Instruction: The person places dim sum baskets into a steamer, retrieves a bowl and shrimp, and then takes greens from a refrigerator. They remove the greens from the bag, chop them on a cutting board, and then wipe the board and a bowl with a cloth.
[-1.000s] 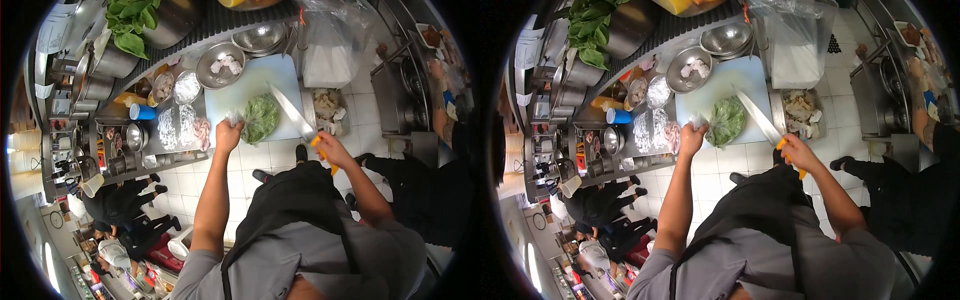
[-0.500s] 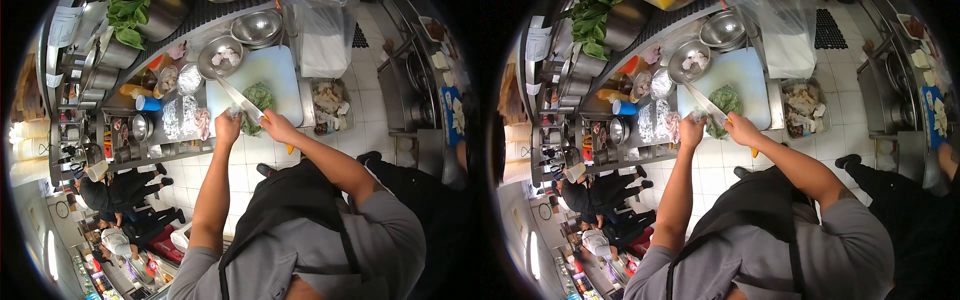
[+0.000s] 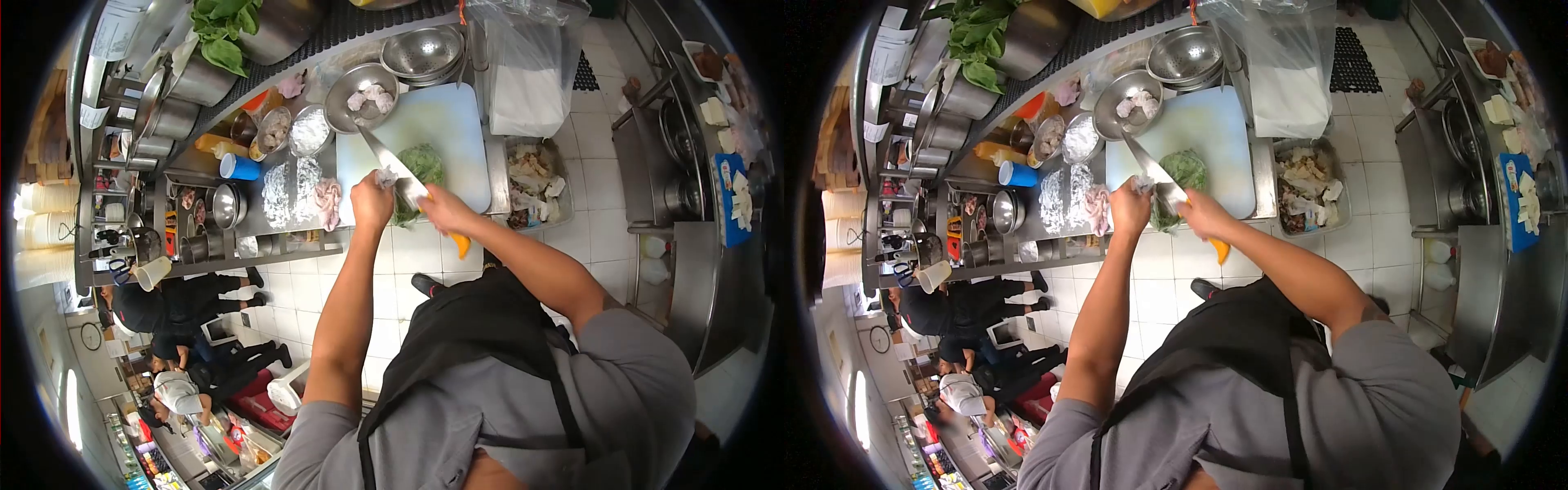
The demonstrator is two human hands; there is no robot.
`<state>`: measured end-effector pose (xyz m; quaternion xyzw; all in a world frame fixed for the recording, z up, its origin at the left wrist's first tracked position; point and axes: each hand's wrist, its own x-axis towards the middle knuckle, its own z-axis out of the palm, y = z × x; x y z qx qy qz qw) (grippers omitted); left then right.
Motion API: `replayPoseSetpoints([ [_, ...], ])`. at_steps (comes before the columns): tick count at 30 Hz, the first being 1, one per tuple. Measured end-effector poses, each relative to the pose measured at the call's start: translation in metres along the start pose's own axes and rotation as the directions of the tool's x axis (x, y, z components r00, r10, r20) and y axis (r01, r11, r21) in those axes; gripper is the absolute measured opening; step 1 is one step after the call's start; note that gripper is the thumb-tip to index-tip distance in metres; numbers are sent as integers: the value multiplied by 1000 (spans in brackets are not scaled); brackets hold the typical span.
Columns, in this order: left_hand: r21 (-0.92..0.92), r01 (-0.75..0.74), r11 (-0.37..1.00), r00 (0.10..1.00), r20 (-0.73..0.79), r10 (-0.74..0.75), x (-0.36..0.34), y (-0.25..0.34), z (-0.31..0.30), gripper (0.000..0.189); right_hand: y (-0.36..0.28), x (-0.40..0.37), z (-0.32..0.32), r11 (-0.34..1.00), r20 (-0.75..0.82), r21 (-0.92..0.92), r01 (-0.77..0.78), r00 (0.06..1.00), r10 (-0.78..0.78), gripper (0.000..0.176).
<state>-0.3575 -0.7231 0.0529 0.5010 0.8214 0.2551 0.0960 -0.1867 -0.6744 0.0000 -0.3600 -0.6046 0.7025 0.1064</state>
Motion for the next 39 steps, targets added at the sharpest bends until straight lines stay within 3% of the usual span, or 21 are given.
replayPoseSetpoints([
  [4, 46, 20, 999, 1000, -6, -19, 9, -12, -7, 18, 9, -69, -11, 992, 178, -34, -124, 976, 128, 28],
  [5, 56, 55, 997, 997, 52, -58, 6, -6, -9, 20, -1, -64, -11, 987, 167, -54, -152, 973, 159, 28],
  [8, 220, -121, 968, 990, 95, 102, 3, 8, -7, 25, 4, 5, 7, 982, 128, 172, -72, 991, 51, 29],
  [12, 234, 47, 971, 999, -3, -48, 28, -8, -25, 26, 5, -39, 8, 992, 184, -109, -70, 979, 90, 31],
  [14, 73, -15, 997, 996, -82, 21, 36, -41, -35, 18, 10, -53, -11, 971, 133, -234, -52, 987, 85, 30],
  [15, -237, 192, 952, 977, -48, -209, 33, -56, -36, 15, 12, -55, -24, 945, 48, -323, 47, 998, -33, 28],
  [16, -503, 373, 779, 913, 50, -405, 30, -65, -43, 14, 9, -56, -33, 903, -29, -407, 137, 986, -163, 27],
  [18, -710, 597, 373, 711, 254, -656, 20, -110, -34, 17, -37, -79, -62, 760, -80, -645, 84, 981, -176, 24],
  [20, -837, 547, 33, 662, 408, -629, 4, -134, -25, 20, -43, -87, -84, 654, -136, -751, 91, 948, -288, 26],
  [24, -920, 388, -45, 651, 308, -694, -15, -125, -6, 25, -25, -54, -102, 488, -148, -871, 50, 922, -358, 36],
  [26, -896, 431, 107, 671, 239, -701, -10, -101, -2, 39, -11, -14, -102, 428, -116, -902, 56, 923, -366, 38],
  [28, -694, 554, 460, 694, 79, -716, -3, -77, 4, 46, 3, 19, -94, 338, -89, -939, 57, 911, -402, 37],
  [29, -545, 487, 682, 755, -129, -643, 2, -87, 18, 41, 10, 26, -91, 329, -92, -943, 54, 907, -411, 37],
  [30, -434, 498, 751, 794, -121, -596, 5, -100, 25, 39, 15, 34, -89, 319, -93, -946, 52, 901, -423, 36],
  [32, -194, 482, 854, 860, -83, -504, 8, -99, 19, 34, 4, 41, -81, 272, -56, -958, 95, 865, -498, 36],
  [34, -189, 477, 858, 855, -126, -503, 5, -94, 18, 31, -6, 43, -55, 197, 23, -964, 176, 798, -602, 37],
  [35, -209, 459, 864, 859, -143, -491, 3, -92, 17, 32, -17, 47, -35, 228, 116, -914, 336, 755, -646, 37],
  [37, -282, 414, 866, 857, -201, -475, 0, -87, 20, 35, -54, 43, 5, 193, 263, -886, 420, 801, -537, 32],
  [39, -181, 287, 940, 908, -260, -328, -1, -75, 20, 39, -53, 59, 28, 160, 323, -848, 505, 732, -600, 32],
])
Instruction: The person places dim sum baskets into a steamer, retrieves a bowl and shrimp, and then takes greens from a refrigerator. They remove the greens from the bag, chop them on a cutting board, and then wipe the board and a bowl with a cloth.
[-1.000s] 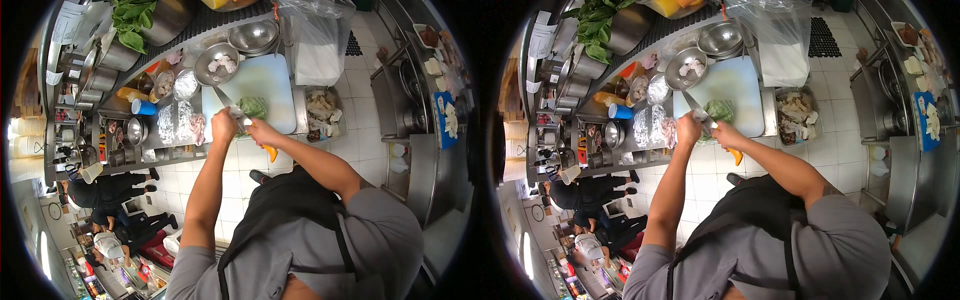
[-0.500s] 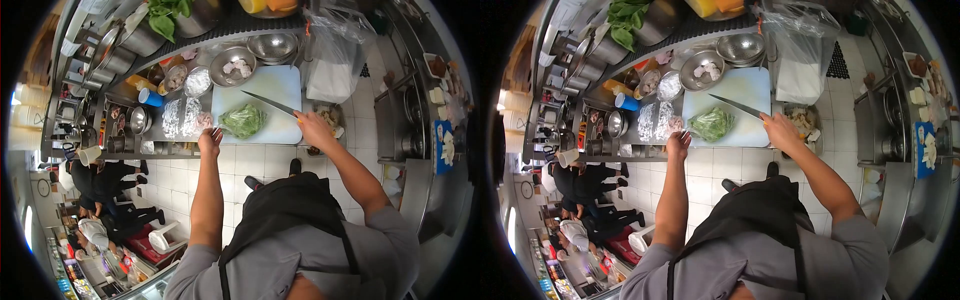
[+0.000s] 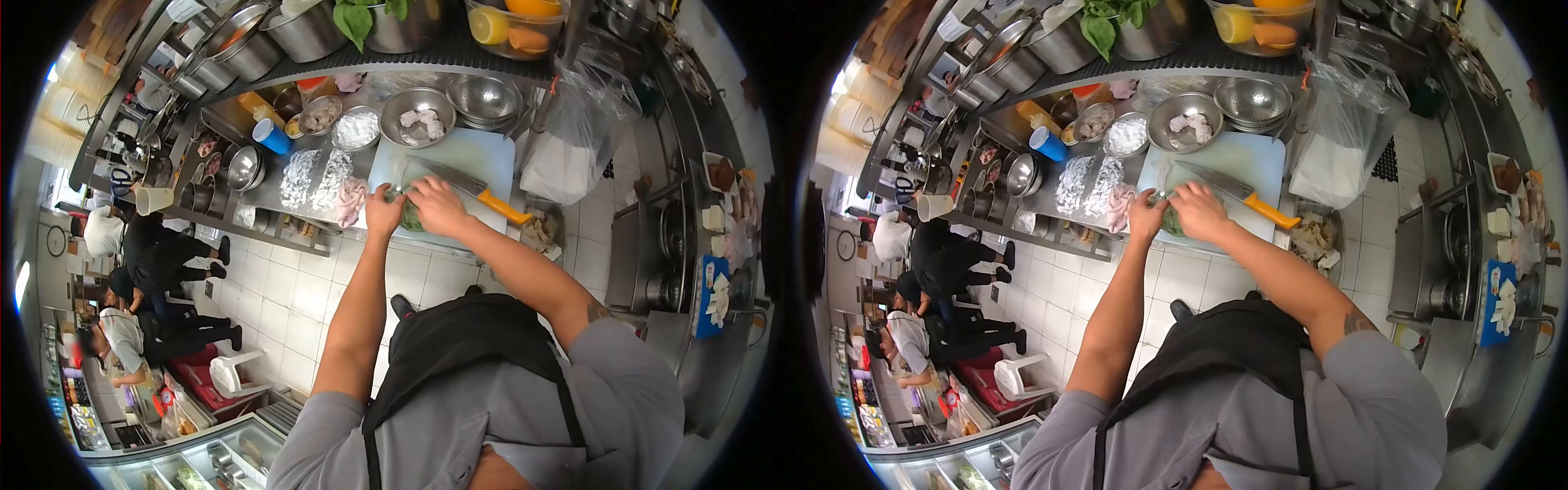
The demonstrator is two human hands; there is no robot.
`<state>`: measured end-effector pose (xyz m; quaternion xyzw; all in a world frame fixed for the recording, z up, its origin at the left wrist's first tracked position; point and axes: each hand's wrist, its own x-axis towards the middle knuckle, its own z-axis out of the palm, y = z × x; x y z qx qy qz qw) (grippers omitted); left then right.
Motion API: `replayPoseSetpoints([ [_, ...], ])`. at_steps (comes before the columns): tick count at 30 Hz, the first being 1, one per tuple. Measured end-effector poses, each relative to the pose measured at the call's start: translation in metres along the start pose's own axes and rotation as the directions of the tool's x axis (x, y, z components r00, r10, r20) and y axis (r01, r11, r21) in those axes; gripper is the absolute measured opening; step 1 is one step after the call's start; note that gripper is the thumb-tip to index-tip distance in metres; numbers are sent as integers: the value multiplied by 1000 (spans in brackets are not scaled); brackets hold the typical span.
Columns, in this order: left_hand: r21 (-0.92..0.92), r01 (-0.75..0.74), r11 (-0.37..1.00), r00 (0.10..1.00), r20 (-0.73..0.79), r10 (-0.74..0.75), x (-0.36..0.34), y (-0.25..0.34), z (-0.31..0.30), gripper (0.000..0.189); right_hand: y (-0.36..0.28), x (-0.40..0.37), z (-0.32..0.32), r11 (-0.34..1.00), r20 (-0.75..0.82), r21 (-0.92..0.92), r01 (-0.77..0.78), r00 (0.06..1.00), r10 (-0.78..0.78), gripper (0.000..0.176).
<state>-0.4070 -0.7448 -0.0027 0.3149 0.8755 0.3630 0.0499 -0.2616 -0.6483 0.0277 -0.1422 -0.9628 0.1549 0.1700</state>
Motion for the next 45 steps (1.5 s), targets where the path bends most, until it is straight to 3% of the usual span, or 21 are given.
replayPoseSetpoints([
  [2, 110, -156, 982, 988, 3, 156, 2, -5, 1, 41, -3, 8, 4, 998, 11, 28, 49, 999, -50, 28],
  [5, 25, -96, 995, 971, 224, 88, 11, -11, -4, 36, 4, 15, 10, 996, 19, -1, 87, 996, -87, 24],
  [8, -285, 146, 947, 972, 218, -84, 7, -23, -7, 22, 7, 18, 2, 982, 121, -139, 125, 987, -108, 24],
  [11, -512, 270, 816, 950, 282, -137, 2, -32, -15, 12, -8, 15, -1, 941, -43, -16, 338, 940, -339, 22],
  [14, -609, 343, 715, 926, 346, -150, 2, -32, -20, 17, -21, 16, 4, 941, 162, 30, 336, 928, -337, 20],
  [15, -623, 367, 691, 917, 365, -158, 3, -32, -22, 19, -25, 16, 6, 941, 138, -39, 336, 935, -328, 18],
  [17, -233, 32, 972, 983, 184, 11, 3, -31, -25, 22, -30, 13, 7, 932, 92, -171, 320, 947, -308, 13],
  [18, 10, -131, 991, 983, 130, 128, 3, -31, -25, 24, -29, 9, 6, 923, 106, -213, 322, 946, -305, 10],
  [21, 267, -148, 952, 982, 156, 109, 7, -28, -41, 30, -22, -5, -10, 902, 109, -301, 310, 951, -291, 15],
  [25, 295, -124, 947, 988, 122, 92, 18, -54, -53, 36, 6, -33, -24, 909, 10, -333, 250, 965, -262, 27],
  [29, 279, 6, 960, 996, 89, -32, 23, -72, -41, 36, 20, -55, -25, 932, -58, -311, 187, 975, -216, 27],
  [32, 239, 146, 960, 980, 95, -172, 23, -89, -30, 42, 20, -68, -15, 954, -22, -265, 139, 988, -150, 27],
  [34, 188, 253, 949, 956, 101, -275, 20, -92, -31, 50, 16, -75, -19, 996, -67, -74, 53, 996, -58, 27],
  [36, 217, 108, 970, 981, -182, -68, -6, -52, -61, 52, 11, -71, -27, 996, -164, 84, -35, 985, 49, 29],
  [37, 248, 37, 968, 948, -315, 44, -21, -27, -76, 54, 6, -65, -27, 987, -240, 146, -72, 965, 106, 31],
  [38, 236, -136, 962, 932, -300, 205, -35, -12, -82, 52, 1, -59, -25, 972, -310, 210, -106, 935, 169, 34],
  [40, 199, -466, 862, 816, -279, 506, -62, 17, -85, 48, -3, -40, -19, 960, -321, 225, -168, 917, 236, 36],
  [41, 189, -519, 834, 796, -248, 552, -77, 38, -81, 43, -4, -32, -17, 952, -325, 233, -197, 907, 267, 38],
  [43, 32, -662, 748, 723, -236, 650, -93, 52, -62, 34, 1, -21, -7, 943, -198, 236, -237, 938, 285, 32],
  [44, -35, -734, 678, 674, -161, 721, -95, 61, -57, 31, 5, -15, -3, 938, -135, 234, -257, 947, 293, 29],
  [45, -69, -690, 721, 724, -45, 688, -91, 58, -48, 30, 11, -9, 1, 915, -103, 282, -289, 939, 328, 27],
])
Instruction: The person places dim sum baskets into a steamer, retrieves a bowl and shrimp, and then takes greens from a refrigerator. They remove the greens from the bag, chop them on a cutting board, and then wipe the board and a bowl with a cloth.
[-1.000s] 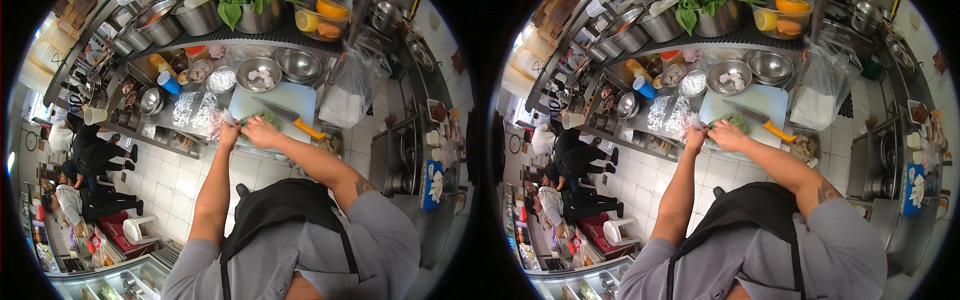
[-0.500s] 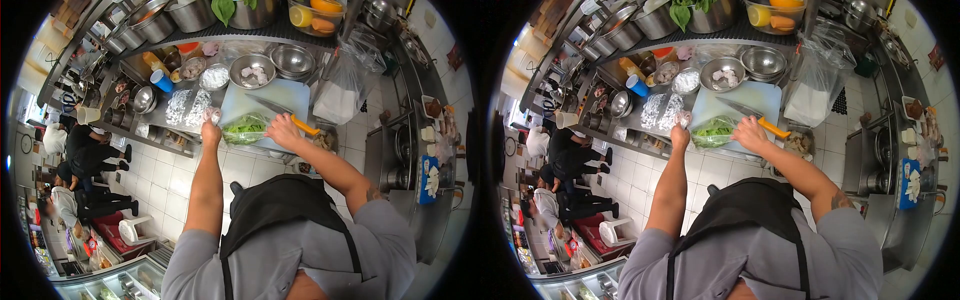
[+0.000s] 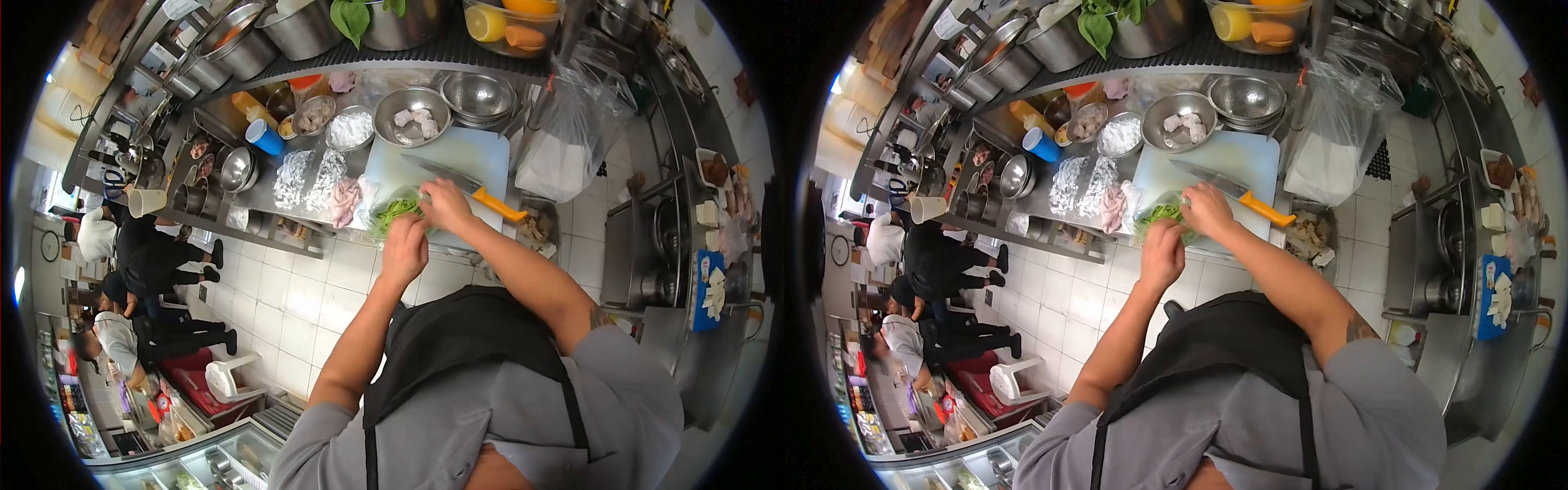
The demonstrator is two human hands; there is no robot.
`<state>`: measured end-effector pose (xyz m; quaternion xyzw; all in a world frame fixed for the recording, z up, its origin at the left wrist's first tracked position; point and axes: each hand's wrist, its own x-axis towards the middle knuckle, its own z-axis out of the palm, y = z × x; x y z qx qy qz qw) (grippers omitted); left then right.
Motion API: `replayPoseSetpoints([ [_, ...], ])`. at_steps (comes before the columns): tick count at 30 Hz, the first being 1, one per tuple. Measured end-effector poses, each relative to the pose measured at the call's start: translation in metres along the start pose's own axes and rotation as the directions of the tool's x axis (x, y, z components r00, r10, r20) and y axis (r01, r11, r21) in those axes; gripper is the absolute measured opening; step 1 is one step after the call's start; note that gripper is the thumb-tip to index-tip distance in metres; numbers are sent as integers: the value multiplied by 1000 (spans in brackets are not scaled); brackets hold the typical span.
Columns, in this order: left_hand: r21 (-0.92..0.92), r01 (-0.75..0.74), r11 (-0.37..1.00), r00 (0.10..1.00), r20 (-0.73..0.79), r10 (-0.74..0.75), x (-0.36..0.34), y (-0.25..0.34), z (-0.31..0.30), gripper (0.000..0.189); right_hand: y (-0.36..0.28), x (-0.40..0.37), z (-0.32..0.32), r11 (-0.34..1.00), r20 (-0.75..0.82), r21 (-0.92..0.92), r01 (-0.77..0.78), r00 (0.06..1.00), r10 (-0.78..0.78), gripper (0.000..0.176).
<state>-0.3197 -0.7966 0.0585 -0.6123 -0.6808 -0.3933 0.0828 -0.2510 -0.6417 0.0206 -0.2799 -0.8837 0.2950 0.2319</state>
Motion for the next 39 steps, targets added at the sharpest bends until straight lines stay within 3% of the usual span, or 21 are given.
replayPoseSetpoints([
  [2, -41, 139, 989, 966, 226, -127, -6, -28, 27, 30, 7, 10, 5, 992, 50, 88, -86, 995, 82, 25],
  [3, 8, 178, 984, 959, 224, -175, -8, -45, 34, 36, 8, 11, 5, 991, 29, 92, -96, 995, 94, 22],
  [6, 220, 110, 969, 968, 197, -154, 3, -64, 38, 47, 7, 14, 4, 984, 6, 86, -155, 988, 155, 20],
  [7, 312, 109, 944, 928, 308, -209, 9, -67, 33, 73, 2, 13, -1, 978, 27, 66, -197, 980, 195, 21],
  [10, 427, 263, 865, 665, 569, -484, 30, -64, 26, 96, 1, 7, -1, 967, 46, 27, -252, 967, 251, 25],
  [13, 585, 202, 786, 493, 633, -597, 44, -62, 32, 110, 10, 3, 1, 956, 159, -13, -292, 944, 290, 27],
  [16, 644, 85, 760, 459, 652, -604, 42, -61, 45, 107, 19, -5, 4, 942, 241, -38, -334, 912, 333, 29],
  [19, 623, 24, 782, 487, 676, -554, 42, -64, 44, 104, 23, -6, 5, 945, 199, -8, -326, 926, 321, 29],
  [22, 606, 52, 794, 481, 681, -552, 43, -59, 42, 100, 25, -3, 4, 946, 73, 63, -316, 947, 312, 30],
  [26, 439, 168, 883, 657, 617, -432, 18, -54, 36, 86, 41, -4, -1, 943, -53, 122, -308, 947, 316, 29],
  [27, 366, 192, 911, 752, 542, -376, 8, -50, 35, 87, 46, -4, -2, 928, -53, 152, -340, 935, 351, 27],
  [29, 241, 250, 938, 839, 429, -335, 1, -36, 31, 88, 54, -7, -4, 891, -43, 209, -402, 907, 419, 25],
  [30, 174, 278, 945, 872, 366, -324, -2, -29, 29, 88, 56, -8, -4, 779, 37, 397, -485, 857, 514, 24],
  [32, 105, 336, 936, 893, 280, -352, -2, -12, 25, 86, 55, -9, -7, 434, 245, 684, -586, 745, 620, 22],
  [35, -48, 435, 899, 896, 121, -427, -1, -1, 26, 84, 63, -9, -21, 23, 464, 787, -617, 617, 636, 21],
  [38, -561, 508, 654, 781, -19, -624, -5, -17, 40, 75, 76, -15, -33, -601, 645, 756, -260, 450, 617, 16],
  [39, -704, 449, 551, 766, -15, -643, -8, -32, 50, 62, 81, -23, -36, -561, 633, 768, -309, 491, 598, 18],
])
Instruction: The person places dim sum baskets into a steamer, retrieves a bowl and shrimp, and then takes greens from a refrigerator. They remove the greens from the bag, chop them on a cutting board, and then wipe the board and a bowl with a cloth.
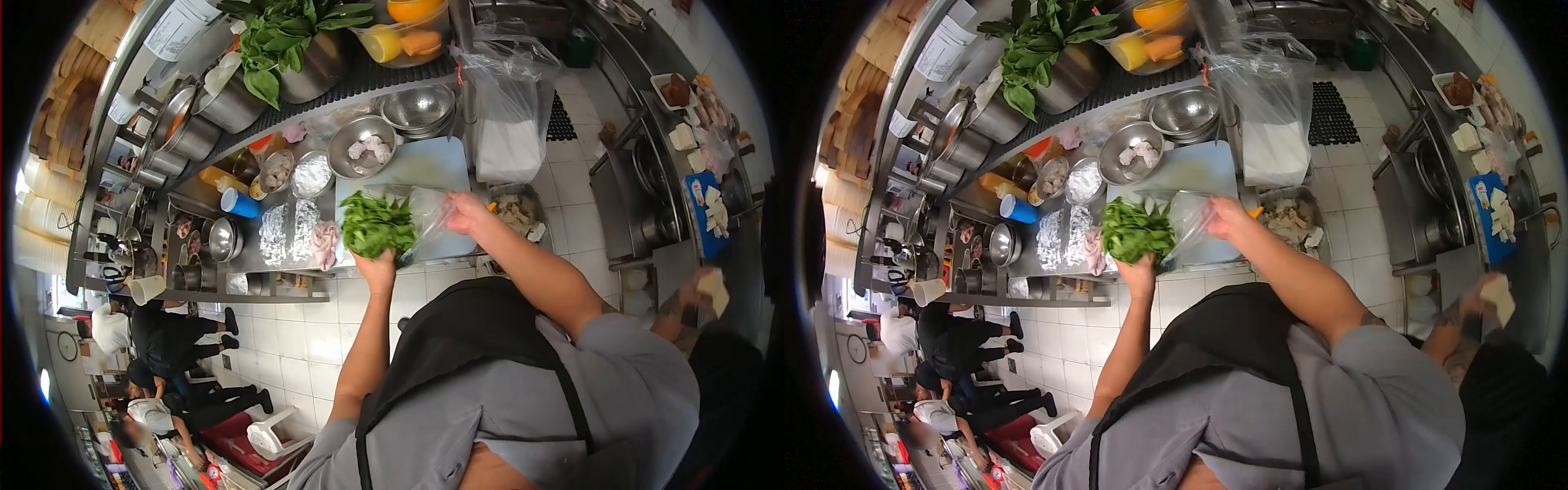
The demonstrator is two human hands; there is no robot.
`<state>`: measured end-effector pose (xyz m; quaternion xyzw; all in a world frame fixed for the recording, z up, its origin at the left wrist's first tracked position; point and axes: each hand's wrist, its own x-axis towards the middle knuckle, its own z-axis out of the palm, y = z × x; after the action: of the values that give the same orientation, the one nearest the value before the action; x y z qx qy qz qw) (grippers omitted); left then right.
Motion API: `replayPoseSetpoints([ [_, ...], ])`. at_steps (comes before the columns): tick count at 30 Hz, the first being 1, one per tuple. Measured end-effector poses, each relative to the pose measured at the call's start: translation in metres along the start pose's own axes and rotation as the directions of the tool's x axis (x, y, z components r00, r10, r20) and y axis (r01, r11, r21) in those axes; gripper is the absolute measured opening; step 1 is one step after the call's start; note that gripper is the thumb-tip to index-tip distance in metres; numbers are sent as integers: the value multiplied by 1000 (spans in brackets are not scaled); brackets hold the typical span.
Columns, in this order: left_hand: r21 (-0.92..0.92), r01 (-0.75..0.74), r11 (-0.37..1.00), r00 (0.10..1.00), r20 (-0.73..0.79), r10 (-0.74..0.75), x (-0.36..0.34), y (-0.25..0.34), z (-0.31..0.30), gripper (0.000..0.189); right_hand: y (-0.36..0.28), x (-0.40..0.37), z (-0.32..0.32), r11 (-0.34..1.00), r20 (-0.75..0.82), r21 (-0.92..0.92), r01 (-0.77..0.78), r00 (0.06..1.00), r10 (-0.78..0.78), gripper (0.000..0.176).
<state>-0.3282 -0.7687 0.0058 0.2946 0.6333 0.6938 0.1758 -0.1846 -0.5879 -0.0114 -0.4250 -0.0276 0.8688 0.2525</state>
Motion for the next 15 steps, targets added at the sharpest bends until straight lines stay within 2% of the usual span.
replayPoseSetpoints([
  [3, -154, 241, 958, 970, 9, -243, 18, -23, -7, 52, 2, -17, -29, 979, 141, -199, 34, 990, -6, 30],
  [4, -396, 209, 894, 978, 85, -191, 19, -7, 3, 43, 4, -40, -27, 874, 150, -480, 78, 989, -5, 35],
  [5, -477, 295, 828, 955, 118, -272, 26, -9, 4, 41, 3, -79, -18, 688, 161, -716, 118, 987, -2, 39],
  [6, -550, 375, 746, 924, 158, -348, 33, -11, 1, 39, 6, -102, -15, 438, 170, -886, 151, 985, 5, 44],
  [7, -613, 447, 651, 886, 203, -418, 38, -13, 1, 38, 10, -101, -25, 241, 286, -933, 268, 957, 41, 44],
  [8, -667, 482, 569, 860, 232, -455, 42, -7, 5, 37, 12, -98, -41, 42, 388, -922, 386, 916, 102, 44],
  [9, -647, 548, 531, 816, 275, -508, 47, 2, 1, 37, 13, -96, -56, -148, 472, -854, 499, 863, 182, 44],
  [12, -583, 566, 583, 801, 223, -555, 69, -10, -14, 37, 0, -116, -86, -222, 462, -865, 450, 887, -3, 33],
  [13, -537, 582, 611, 795, 217, -566, 78, -20, -25, 40, -7, -129, -97, -96, 468, -883, 459, 878, -104, 29],
  [15, -307, 597, 741, 801, 170, -574, 86, -10, -32, 43, -26, -136, -139, 127, 421, -876, 465, 867, -267, 25],
])
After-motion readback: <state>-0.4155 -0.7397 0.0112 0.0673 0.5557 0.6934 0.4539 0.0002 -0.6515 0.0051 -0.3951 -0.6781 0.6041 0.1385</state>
